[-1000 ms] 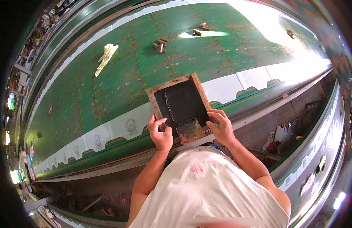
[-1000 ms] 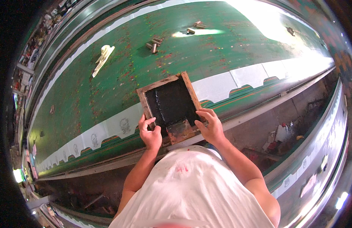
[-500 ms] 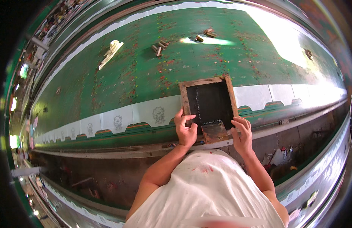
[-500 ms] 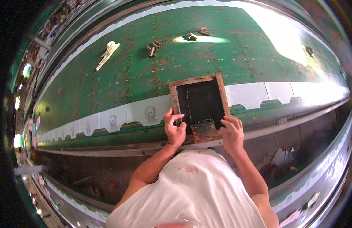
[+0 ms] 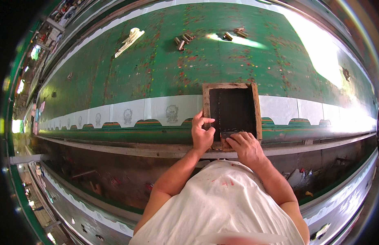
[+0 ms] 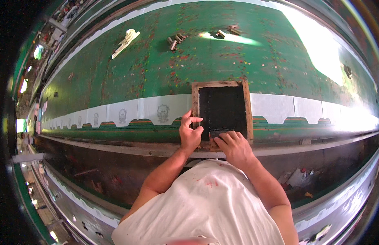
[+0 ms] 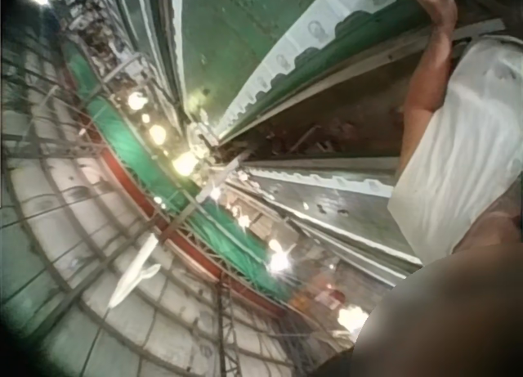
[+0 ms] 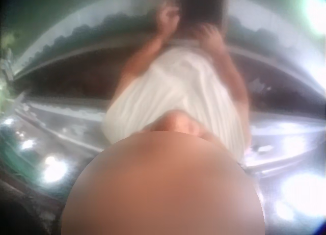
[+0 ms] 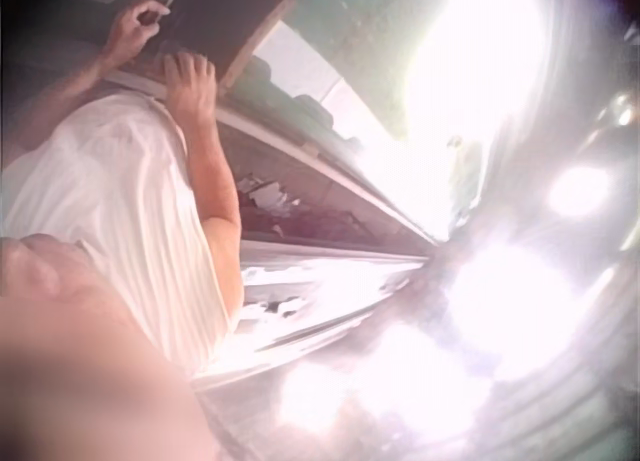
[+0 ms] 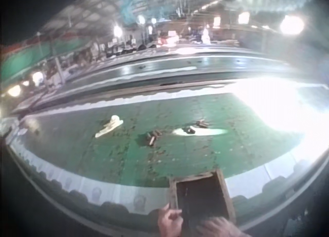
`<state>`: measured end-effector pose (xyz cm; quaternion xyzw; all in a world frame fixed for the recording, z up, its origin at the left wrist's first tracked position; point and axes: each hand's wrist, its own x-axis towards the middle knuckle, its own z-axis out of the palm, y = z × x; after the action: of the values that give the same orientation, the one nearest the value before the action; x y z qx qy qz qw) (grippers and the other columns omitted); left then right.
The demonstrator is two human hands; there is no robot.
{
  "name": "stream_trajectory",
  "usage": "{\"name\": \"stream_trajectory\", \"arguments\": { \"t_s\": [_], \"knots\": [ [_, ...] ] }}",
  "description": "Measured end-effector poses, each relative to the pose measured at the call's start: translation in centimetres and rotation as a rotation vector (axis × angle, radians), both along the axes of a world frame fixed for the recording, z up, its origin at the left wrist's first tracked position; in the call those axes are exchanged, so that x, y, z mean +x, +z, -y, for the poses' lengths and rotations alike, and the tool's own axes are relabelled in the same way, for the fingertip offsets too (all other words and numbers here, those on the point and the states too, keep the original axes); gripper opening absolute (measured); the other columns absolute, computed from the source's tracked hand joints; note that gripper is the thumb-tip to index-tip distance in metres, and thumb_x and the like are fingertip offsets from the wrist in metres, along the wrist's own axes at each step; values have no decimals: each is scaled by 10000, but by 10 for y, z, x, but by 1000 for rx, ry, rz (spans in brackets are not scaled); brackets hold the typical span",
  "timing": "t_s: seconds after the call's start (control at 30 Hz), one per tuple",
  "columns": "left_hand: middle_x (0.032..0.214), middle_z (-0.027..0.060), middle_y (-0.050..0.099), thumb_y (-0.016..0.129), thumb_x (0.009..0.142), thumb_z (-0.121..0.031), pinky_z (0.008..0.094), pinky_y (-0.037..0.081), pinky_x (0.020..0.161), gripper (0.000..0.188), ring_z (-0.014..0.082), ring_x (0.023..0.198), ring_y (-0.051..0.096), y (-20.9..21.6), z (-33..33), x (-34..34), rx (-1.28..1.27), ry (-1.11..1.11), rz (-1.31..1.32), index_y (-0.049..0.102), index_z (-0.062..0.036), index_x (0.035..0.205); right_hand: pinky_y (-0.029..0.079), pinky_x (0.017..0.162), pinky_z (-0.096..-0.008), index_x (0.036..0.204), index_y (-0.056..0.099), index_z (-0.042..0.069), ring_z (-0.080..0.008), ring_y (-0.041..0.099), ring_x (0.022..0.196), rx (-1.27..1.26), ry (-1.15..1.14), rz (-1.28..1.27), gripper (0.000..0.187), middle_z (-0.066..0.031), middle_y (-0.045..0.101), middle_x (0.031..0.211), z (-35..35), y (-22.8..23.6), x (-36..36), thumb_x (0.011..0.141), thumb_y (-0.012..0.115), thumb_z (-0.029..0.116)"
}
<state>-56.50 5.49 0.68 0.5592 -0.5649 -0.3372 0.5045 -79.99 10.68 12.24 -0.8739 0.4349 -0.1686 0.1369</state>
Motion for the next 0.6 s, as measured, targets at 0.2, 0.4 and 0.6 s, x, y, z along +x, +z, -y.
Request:
{"name": "stream_trajectory", "arguments": {
  "t_s": [0.2,0.4,0.6],
  "knots": [
    [1669,261,593,771,849,36,489,430,1315,314,416,1572,562,-8,0,3,29,-17,-48,825,-81,1135,602,1048,-515,1305,814,27,-396,746,1203,311,67,-21,405,-174,799,1231,76,34,-15,909,755,-31],
    [1660,265,597,770,979,31,454,468,1273,283,372,1519,611,-16,5,7,95,-46,-377,810,-81,1235,598,1060,-540,1337,810,30,-453,722,1245,128,-58,35,393,-190,788,1247,160,23,-1,967,720,-65],
    [1650,267,603,748,969,82,435,493,1238,321,363,1503,632,0,11,10,95,-55,-302,803,-68,1247,587,1116,-529,1382,837,105,-426,724,1266,113,-167,-29,533,-180,789,1278,169,5,1,926,663,-108]
  ]
}}
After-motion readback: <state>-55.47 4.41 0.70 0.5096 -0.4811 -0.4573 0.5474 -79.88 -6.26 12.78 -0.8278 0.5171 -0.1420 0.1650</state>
